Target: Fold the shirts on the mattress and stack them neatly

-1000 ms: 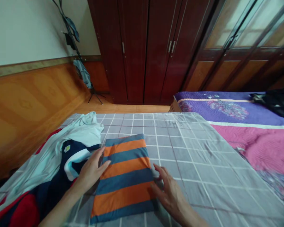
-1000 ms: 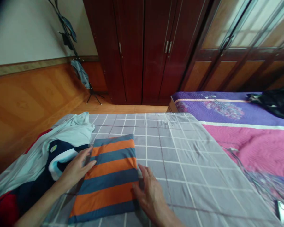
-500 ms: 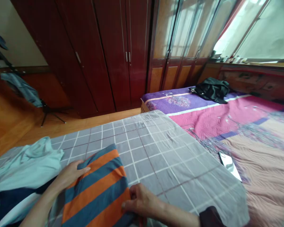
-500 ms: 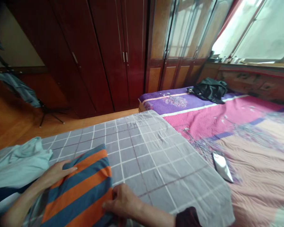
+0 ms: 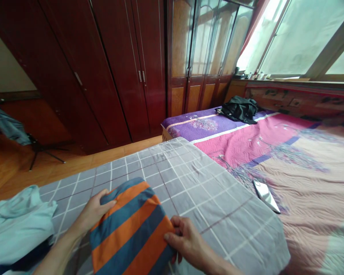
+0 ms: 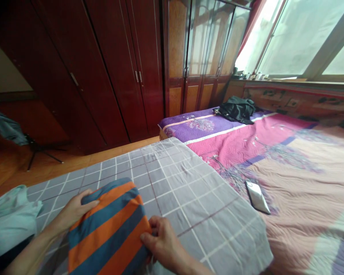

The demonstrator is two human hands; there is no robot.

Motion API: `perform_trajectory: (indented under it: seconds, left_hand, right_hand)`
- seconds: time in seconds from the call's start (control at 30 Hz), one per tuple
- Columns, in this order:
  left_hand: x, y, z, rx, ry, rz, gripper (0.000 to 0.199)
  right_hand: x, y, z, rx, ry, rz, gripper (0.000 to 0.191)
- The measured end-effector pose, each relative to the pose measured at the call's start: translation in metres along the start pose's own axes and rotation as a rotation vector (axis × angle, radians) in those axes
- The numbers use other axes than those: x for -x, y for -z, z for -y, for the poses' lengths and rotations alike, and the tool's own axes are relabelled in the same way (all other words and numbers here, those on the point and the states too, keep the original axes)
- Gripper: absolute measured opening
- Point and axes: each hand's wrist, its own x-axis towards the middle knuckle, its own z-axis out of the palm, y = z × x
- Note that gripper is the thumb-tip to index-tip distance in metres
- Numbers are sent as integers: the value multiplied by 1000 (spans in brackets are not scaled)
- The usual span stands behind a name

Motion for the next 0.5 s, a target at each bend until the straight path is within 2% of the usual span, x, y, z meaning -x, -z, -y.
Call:
perform_trajectory:
  seconds: [0.07,0.23,0.33,0.43,0.5]
  left_hand:
    - [-13,-17,-27,93,-101,27,30]
    - [-50,-62,-102,259,-301,6,23]
    - [-78,-86,-142,304,-371,31,24]
    - [-109,-111,-170,318,-399,43,27]
    - [-127,-128,-177,317,-403,47,30]
  right_hand:
    - [4,23,5,52,34,-111,46]
    - [19,84,32,144,87,-338,46]
    - [29,117,50,164,130,-462,44]
    - [31,149,55,177,161,-577,42]
    - [25,170,47,203,147,-652,40]
